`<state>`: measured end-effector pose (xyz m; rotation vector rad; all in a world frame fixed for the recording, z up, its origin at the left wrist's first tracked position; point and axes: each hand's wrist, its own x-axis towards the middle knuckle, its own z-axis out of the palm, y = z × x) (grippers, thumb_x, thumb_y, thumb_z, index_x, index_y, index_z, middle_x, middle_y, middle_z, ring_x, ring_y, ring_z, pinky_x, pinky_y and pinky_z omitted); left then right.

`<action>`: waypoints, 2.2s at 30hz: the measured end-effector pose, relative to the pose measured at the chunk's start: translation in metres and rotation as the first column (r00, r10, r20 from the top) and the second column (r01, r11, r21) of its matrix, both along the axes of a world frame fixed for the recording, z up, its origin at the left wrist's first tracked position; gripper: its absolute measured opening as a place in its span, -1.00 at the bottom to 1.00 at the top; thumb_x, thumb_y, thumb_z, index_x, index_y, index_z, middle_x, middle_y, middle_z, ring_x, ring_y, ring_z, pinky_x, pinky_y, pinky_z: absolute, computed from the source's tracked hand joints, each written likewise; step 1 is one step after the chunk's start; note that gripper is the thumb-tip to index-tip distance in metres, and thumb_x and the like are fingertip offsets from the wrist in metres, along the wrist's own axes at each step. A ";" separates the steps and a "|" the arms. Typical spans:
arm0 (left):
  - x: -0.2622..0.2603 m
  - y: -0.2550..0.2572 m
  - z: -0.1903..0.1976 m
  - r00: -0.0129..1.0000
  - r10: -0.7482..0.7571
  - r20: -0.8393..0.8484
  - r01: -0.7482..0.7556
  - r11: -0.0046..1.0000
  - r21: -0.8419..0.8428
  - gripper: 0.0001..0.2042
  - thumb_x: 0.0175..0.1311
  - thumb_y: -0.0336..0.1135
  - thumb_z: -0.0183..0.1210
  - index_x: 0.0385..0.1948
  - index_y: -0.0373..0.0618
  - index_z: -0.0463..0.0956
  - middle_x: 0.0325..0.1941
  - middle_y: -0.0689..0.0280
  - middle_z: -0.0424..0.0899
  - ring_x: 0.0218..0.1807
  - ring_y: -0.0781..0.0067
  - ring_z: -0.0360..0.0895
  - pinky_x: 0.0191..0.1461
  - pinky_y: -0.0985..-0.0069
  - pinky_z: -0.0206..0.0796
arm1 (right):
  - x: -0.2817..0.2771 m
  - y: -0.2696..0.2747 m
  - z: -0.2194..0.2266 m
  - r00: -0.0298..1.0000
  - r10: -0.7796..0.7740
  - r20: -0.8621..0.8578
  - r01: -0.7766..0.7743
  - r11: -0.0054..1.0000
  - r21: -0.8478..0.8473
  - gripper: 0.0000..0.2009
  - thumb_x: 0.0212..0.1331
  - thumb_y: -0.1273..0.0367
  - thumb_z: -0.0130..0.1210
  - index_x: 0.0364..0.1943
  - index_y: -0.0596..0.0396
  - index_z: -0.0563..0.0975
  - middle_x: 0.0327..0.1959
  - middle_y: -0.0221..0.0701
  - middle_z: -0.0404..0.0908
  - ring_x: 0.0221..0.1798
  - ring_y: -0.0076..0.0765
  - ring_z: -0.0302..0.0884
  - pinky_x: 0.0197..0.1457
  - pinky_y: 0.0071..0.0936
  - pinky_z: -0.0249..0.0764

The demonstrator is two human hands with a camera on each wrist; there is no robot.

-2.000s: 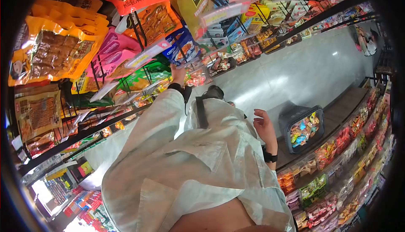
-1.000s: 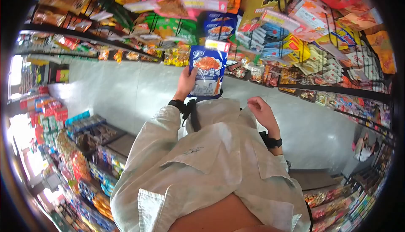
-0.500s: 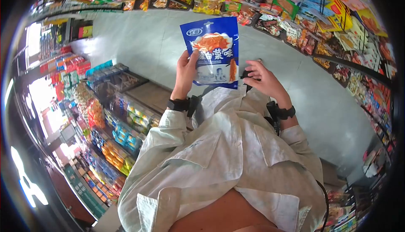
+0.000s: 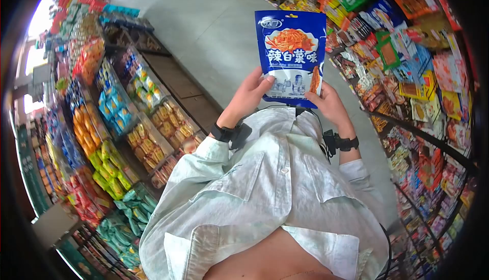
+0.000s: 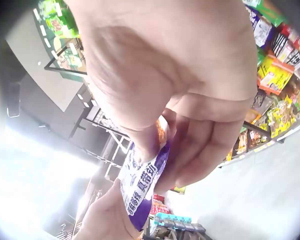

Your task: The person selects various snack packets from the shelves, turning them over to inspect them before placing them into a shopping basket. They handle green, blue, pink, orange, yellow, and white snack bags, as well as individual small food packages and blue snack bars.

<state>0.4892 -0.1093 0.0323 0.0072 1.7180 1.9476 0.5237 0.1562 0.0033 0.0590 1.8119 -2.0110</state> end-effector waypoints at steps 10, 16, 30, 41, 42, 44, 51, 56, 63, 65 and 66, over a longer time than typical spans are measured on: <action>0.083 -0.169 0.009 0.953 0.302 0.034 -0.302 0.934 0.189 -0.66 0.63 -0.29 -0.02 0.28 -0.27 0.43 0.15 0.28 0.66 0.16 0.52 0.56 0.25 0.49 0.40 | 0.018 -0.159 0.020 0.966 0.255 0.031 -0.256 0.965 0.047 -0.63 0.40 0.51 0.18 0.24 0.26 0.47 0.15 -0.39 0.64 0.14 -0.53 0.56 0.29 -0.48 0.46; 0.101 -0.207 -0.005 0.867 0.494 0.071 -0.498 0.850 0.173 -0.68 0.59 -0.31 0.05 0.24 -0.24 0.49 0.05 0.41 0.70 0.01 0.68 0.57 0.14 0.61 0.40 | -0.003 -0.211 0.035 0.919 0.389 0.063 -0.393 0.918 0.055 -0.64 0.40 0.50 0.18 0.23 0.27 0.48 0.16 -0.37 0.64 0.17 -0.51 0.56 0.30 -0.47 0.46; 0.007 -0.246 0.008 0.834 0.547 0.078 -0.547 0.837 -0.024 -0.61 0.53 -0.24 0.14 0.27 -0.23 0.41 -0.02 0.26 0.71 -0.05 0.57 0.64 -0.13 0.55 0.57 | -0.149 -0.268 0.022 0.905 0.424 -0.017 -0.422 0.903 0.079 -0.64 0.38 0.46 0.21 0.20 0.27 0.51 0.09 -0.33 0.69 0.09 -0.48 0.62 0.21 -0.47 0.54; -0.119 -0.228 0.001 0.914 0.406 0.000 -0.401 0.903 -0.155 -0.53 0.38 -0.44 0.28 0.28 -0.32 0.38 -0.18 0.24 0.74 -0.25 0.58 0.66 -0.26 0.55 0.59 | -0.243 -0.240 0.012 0.944 0.329 -0.028 -0.326 0.942 0.087 -0.65 0.37 0.42 0.24 0.18 0.26 0.54 0.04 -0.33 0.71 0.00 -0.51 0.66 0.10 -0.48 0.60; -0.130 -0.224 0.003 0.915 0.403 0.019 -0.397 0.908 -0.138 -0.53 0.37 -0.44 0.29 0.27 -0.32 0.38 -0.19 0.23 0.74 -0.27 0.59 0.64 -0.34 0.56 0.57 | -0.248 -0.236 0.014 0.950 0.308 -0.046 -0.303 0.948 0.092 -0.65 0.37 0.42 0.24 0.17 0.26 0.54 0.04 -0.33 0.71 0.00 -0.51 0.66 0.10 -0.48 0.60; -0.154 -0.223 0.005 0.945 0.326 0.018 -0.319 0.934 -0.161 -0.54 0.37 -0.43 0.29 0.26 -0.31 0.39 -0.25 0.24 0.73 -0.33 0.58 0.65 -0.39 0.58 0.54 | -0.251 -0.227 0.013 0.971 0.234 -0.052 -0.227 0.967 0.117 -0.66 0.37 0.43 0.23 0.16 0.26 0.55 0.03 -0.34 0.72 -0.01 -0.52 0.66 0.10 -0.48 0.60; -0.224 -0.225 0.014 1.000 -0.015 0.022 0.020 0.957 -0.288 -0.55 0.37 -0.35 0.32 0.21 -0.27 0.40 -0.46 0.29 0.69 -0.59 0.52 0.63 -0.56 0.59 0.37 | -0.231 -0.224 0.021 0.998 -0.062 -0.031 0.066 0.981 0.181 -0.65 0.40 0.47 0.18 0.22 0.25 0.51 0.08 -0.40 0.67 0.08 -0.54 0.59 0.19 -0.49 0.54; -0.254 -0.240 0.001 0.947 -0.309 -0.089 0.236 0.856 -0.460 -0.60 0.47 -0.16 0.22 0.12 -0.31 0.47 -0.45 0.30 0.70 -0.47 0.48 0.60 -0.34 0.48 0.44 | -0.197 -0.249 0.026 0.951 -0.303 -0.062 0.309 0.927 0.214 -0.67 0.35 0.41 0.26 0.13 0.24 0.56 -0.03 -0.40 0.72 -0.05 -0.58 0.65 0.02 -0.52 0.59; -0.262 -0.253 -0.036 0.914 -0.378 -0.143 0.353 0.919 -0.177 -0.62 0.59 -0.15 0.04 0.14 -0.32 0.50 -0.11 0.23 0.74 -0.10 0.59 0.55 -0.02 0.49 0.42 | -0.135 -0.307 0.047 0.888 -0.460 0.028 0.446 0.873 0.199 -0.59 0.33 0.39 0.30 0.20 0.22 0.51 0.02 -0.43 0.67 -0.01 -0.59 0.61 0.08 -0.50 0.57; -0.253 -0.242 -0.033 0.947 -0.292 0.132 0.284 0.956 0.079 -0.68 0.60 -0.16 0.01 0.02 -0.27 0.53 -0.17 0.28 0.68 -0.17 0.56 0.51 -0.09 0.48 0.38 | -0.119 -0.318 0.062 0.899 -0.436 0.042 0.430 0.896 0.109 -0.56 0.33 0.38 0.30 0.24 0.21 0.49 0.11 -0.39 0.64 0.08 -0.47 0.62 0.20 -0.41 0.53; -0.248 -0.238 -0.030 0.925 -0.259 0.277 0.213 0.959 0.186 -0.70 0.60 -0.17 0.00 -0.03 -0.25 0.54 -0.20 0.30 0.66 -0.20 0.54 0.49 -0.12 0.47 0.36 | -0.111 -0.322 0.071 0.923 -0.385 0.002 0.384 0.921 0.071 -0.55 0.33 0.37 0.30 0.25 0.21 0.49 0.13 -0.38 0.64 0.11 -0.44 0.62 0.23 -0.38 0.52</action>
